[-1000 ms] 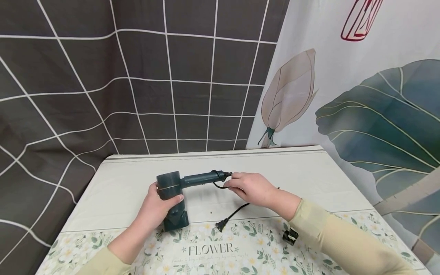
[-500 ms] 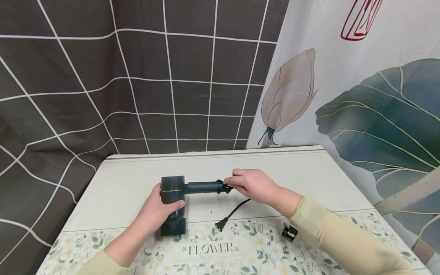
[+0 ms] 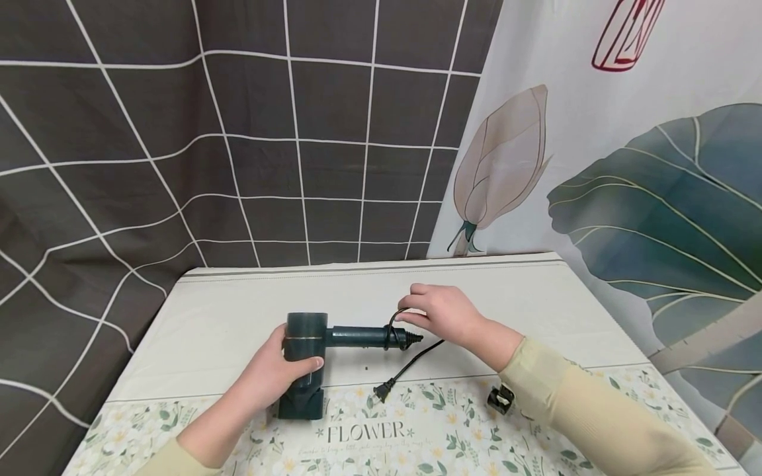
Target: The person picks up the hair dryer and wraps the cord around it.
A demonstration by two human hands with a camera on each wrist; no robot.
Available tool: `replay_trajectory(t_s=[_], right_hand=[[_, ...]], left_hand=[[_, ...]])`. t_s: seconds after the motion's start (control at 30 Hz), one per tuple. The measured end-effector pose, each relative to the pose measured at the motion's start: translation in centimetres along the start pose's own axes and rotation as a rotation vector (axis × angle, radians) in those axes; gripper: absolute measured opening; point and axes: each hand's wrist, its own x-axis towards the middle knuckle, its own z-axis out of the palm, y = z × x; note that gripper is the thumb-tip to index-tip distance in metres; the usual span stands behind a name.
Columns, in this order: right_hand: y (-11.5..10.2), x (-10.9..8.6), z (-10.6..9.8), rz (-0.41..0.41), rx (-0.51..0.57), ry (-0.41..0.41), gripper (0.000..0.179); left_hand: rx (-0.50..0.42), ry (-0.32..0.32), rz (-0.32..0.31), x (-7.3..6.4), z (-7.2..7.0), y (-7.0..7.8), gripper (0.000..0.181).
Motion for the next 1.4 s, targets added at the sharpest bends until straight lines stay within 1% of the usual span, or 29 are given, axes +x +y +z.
replay_trajectory(t_s=[0.23,0.43,0.73,0.87,1.03,1.2,1.4], right_hand=[[0.0,0.2,0.2,0.101,0.000,-0.030,0.017],[0.1,0.3,0.2,0.142,0.003,-0.038,0.017],[0.5,0.7,0.0,0.245,0.075,-0.061,0.023],[0.8,0.8,-0.1,0.310,0.109,-0.080,0.024],[1.2,0.7,0.1,0.383,0.128,-0.076,0.022],[1.6,0.7,0.4,0.391,0.139,-0.074,0.021],[1.7,0.5,1.0,0.387,0.132,-0.096,0.022]], left_hand=[[0.002,-0.012,0.003,-0.3,-0.1,-0.1,0.106],[0.023,-0.020,0.019,-0.4,0.0,-0.1,0.106],[0.022,-0.035,0.030,-0.4,0.0,-0.3,0.107],[0.025,-0.043,0.040,-0.5,0.1,-0.3,0.108],[-0.010,-0.053,0.029,-0.6,0.2,-0.2,0.108],[-0.043,-0.054,0.012,-0.7,0.3,0.0,0.106],[-0.118,-0.055,-0.011,-1.0,0.5,0.3,0.101]])
